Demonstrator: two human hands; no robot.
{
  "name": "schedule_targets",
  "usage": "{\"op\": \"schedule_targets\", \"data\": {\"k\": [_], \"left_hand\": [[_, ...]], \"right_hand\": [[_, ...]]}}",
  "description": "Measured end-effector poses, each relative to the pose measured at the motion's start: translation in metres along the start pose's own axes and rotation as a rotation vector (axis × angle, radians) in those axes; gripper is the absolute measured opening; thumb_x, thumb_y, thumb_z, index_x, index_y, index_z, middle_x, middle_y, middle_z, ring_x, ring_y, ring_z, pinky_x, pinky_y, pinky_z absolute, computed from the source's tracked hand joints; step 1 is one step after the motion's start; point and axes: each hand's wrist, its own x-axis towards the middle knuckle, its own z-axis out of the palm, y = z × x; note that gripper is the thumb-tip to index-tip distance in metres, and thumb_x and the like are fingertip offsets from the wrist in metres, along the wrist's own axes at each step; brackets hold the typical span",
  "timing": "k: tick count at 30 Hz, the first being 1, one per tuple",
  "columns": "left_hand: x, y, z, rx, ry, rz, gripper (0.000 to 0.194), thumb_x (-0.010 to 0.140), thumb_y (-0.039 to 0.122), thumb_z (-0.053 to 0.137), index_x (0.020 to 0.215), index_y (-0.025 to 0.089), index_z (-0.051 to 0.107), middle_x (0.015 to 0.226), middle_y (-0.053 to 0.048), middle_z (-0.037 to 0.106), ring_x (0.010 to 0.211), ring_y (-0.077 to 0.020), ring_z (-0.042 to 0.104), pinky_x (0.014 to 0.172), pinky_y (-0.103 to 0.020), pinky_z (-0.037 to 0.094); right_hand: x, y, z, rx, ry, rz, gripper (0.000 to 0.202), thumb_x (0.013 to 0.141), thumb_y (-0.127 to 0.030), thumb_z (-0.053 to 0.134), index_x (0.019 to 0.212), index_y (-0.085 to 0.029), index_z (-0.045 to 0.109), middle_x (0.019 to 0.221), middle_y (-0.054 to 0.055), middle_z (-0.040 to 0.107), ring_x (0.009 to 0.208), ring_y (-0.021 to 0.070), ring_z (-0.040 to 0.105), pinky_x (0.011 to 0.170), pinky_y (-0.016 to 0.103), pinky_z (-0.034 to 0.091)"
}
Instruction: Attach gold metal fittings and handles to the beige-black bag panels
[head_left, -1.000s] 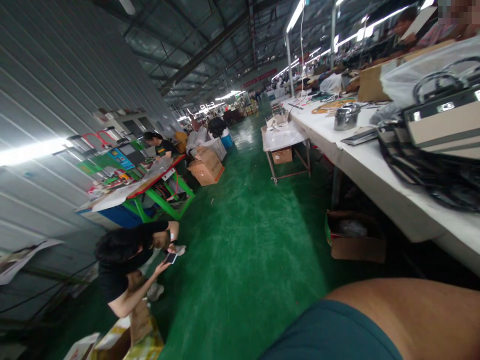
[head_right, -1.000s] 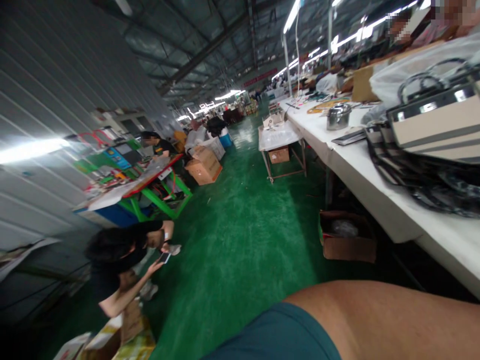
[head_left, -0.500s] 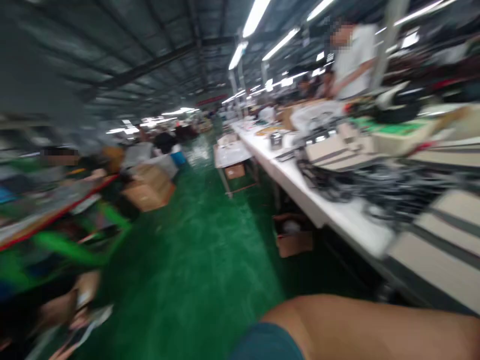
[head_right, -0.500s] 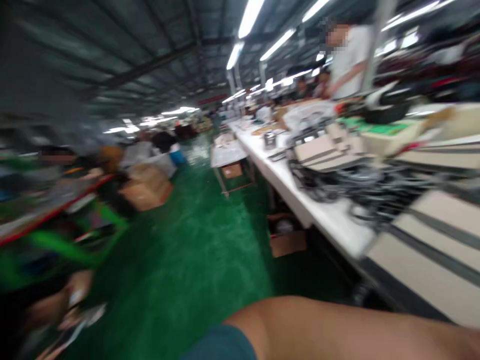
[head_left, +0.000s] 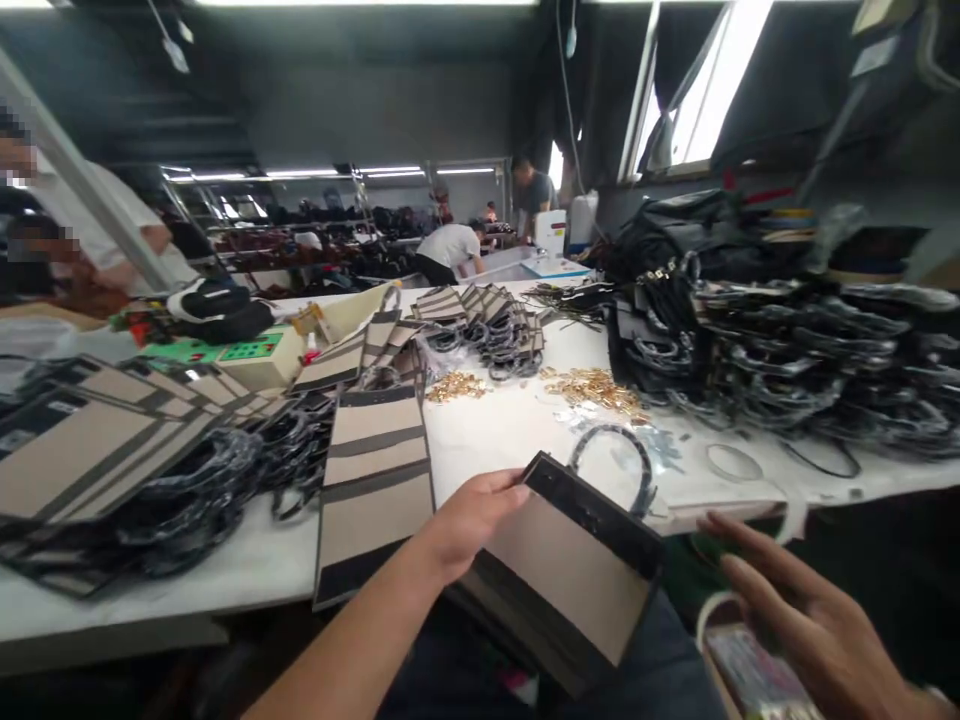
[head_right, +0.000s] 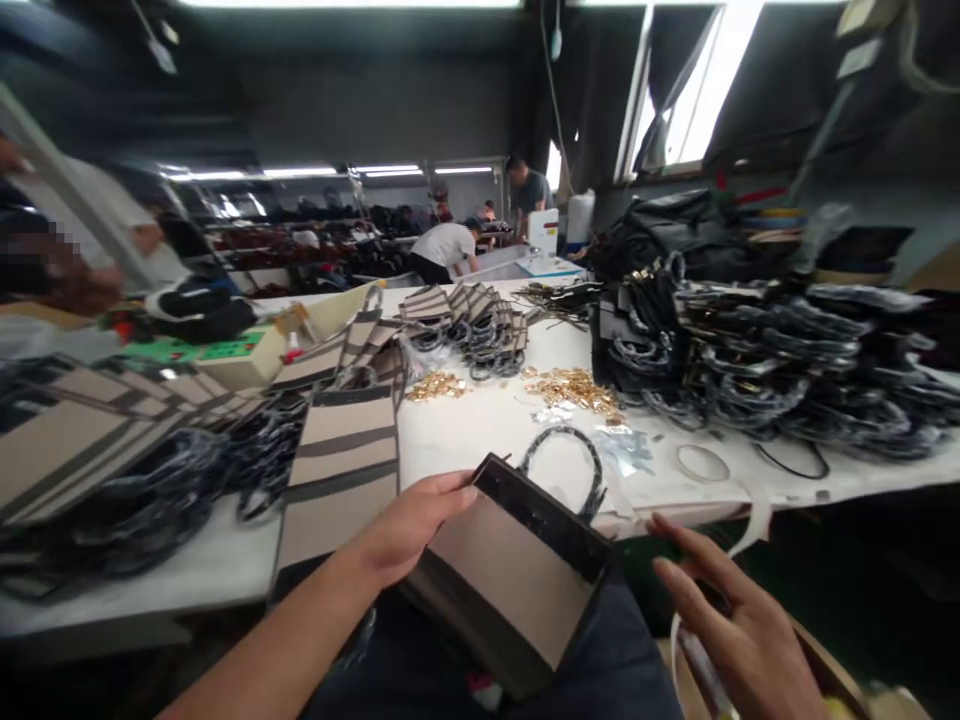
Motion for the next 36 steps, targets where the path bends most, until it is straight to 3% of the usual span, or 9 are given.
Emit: {"op": "schedule_targets", "data": {"k": [2, 6, 12, 15, 19, 23, 26, 30, 36], "left_hand": [[-0.006, 0.009, 0.009, 0.036, -0.033, 0.001, 0.051, 0.084, 0.039, 0.084, 0.13, 0.017, 0.075, 0.124, -0.011, 0.078, 0.121, -0.0314, 0.07, 0.109, -0.042, 0.05], [-0.041, 0.03, 0.013, 0.085, 0.042, 0.005, 0.064, 0.085, 0.04, 0.084, 0.143, 0.022, 0.066, 0.14, -0.009, 0.07, 0.13, -0.032, 0.065, 0.113, -0.042, 0.048], [-0.142, 0.061, -0.008, 0.296, 0.237, -0.15, 0.082, 0.087, 0.055, 0.08, 0.159, 0.045, 0.043, 0.158, -0.003, 0.056, 0.139, -0.0376, 0.058, 0.111, -0.053, 0.051], [-0.155, 0.071, -0.017, 0.41, 0.245, -0.158, 0.079, 0.087, 0.054, 0.079, 0.158, 0.044, 0.045, 0.156, -0.004, 0.058, 0.14, -0.0381, 0.057, 0.114, -0.057, 0.046], [-0.09, 0.05, -0.03, 0.504, 0.202, -0.054, 0.076, 0.086, 0.037, 0.079, 0.156, 0.027, 0.051, 0.148, -0.013, 0.065, 0.138, -0.0337, 0.059, 0.118, -0.049, 0.042], [0.016, -0.013, -0.046, 0.514, 0.127, 0.028, 0.083, 0.076, 0.017, 0.076, 0.155, 0.017, 0.051, 0.14, -0.018, 0.069, 0.123, -0.03, 0.068, 0.102, -0.038, 0.054], [0.07, -0.057, -0.048, 0.64, 0.08, 0.032, 0.084, 0.071, 0.007, 0.071, 0.153, 0.017, 0.054, 0.134, -0.016, 0.073, 0.116, -0.0284, 0.072, 0.095, -0.036, 0.057], [0.088, -0.086, -0.045, 0.698, 0.071, 0.058, 0.078, 0.071, 0.004, 0.069, 0.147, 0.018, 0.061, 0.129, -0.014, 0.076, 0.119, -0.0288, 0.072, 0.103, -0.039, 0.056], [0.084, -0.082, -0.054, 0.793, 0.135, 0.124, 0.07, 0.076, 0.004, 0.064, 0.144, 0.022, 0.065, 0.136, -0.008, 0.073, 0.131, -0.0279, 0.065, 0.117, -0.042, 0.047]], "right_hand": [[0.011, -0.031, 0.007, 0.046, -0.078, -0.032, 0.075, 0.072, -0.071, 0.076, 0.135, -0.03, 0.074, 0.123, 0.01, 0.078, 0.096, 0.0369, 0.076, 0.081, 0.045, 0.063], [0.012, -0.069, 0.042, 0.207, -0.324, -0.039, 0.069, 0.077, -0.067, 0.078, 0.132, -0.026, 0.073, 0.115, 0.01, 0.078, 0.107, 0.0354, 0.071, 0.094, 0.041, 0.057], [-0.035, -0.072, 0.109, 0.644, -0.811, 0.191, 0.075, 0.076, -0.064, 0.084, 0.134, -0.02, 0.065, 0.082, 0.0, 0.066, 0.064, 0.0162, 0.058, 0.059, 0.027, 0.047], [-0.05, -0.068, 0.13, 0.76, -0.934, 0.249, 0.07, 0.075, -0.062, 0.087, 0.125, -0.019, 0.065, 0.079, -0.002, 0.064, 0.057, 0.0117, 0.051, 0.053, 0.024, 0.04], [-0.044, -0.045, 0.137, 0.732, -0.68, 0.347, 0.064, 0.073, -0.061, 0.089, 0.115, -0.021, 0.063, 0.074, -0.004, 0.062, 0.06, 0.0138, 0.055, 0.055, 0.024, 0.041], [-0.026, -0.004, 0.13, 0.552, -0.396, 0.383, 0.057, 0.074, -0.063, 0.086, 0.107, -0.021, 0.065, 0.073, -0.002, 0.065, 0.063, 0.0177, 0.058, 0.058, 0.027, 0.045], [-0.019, 0.024, 0.125, 0.426, -0.262, 0.395, 0.052, 0.074, -0.064, 0.082, 0.1, -0.021, 0.068, 0.063, -0.004, 0.059, 0.058, 0.0183, 0.055, 0.054, 0.029, 0.042], [-0.019, 0.044, 0.129, 0.281, -0.251, 0.397, 0.052, 0.075, -0.067, 0.077, 0.098, -0.02, 0.071, 0.057, -0.003, 0.058, 0.056, 0.0214, 0.056, 0.055, 0.032, 0.043], [-0.007, 0.045, 0.133, 0.164, -0.304, 0.333, 0.06, 0.081, -0.071, 0.069, 0.112, -0.02, 0.076, 0.079, 0.004, 0.076, 0.074, 0.0274, 0.07, 0.067, 0.035, 0.054]]}}
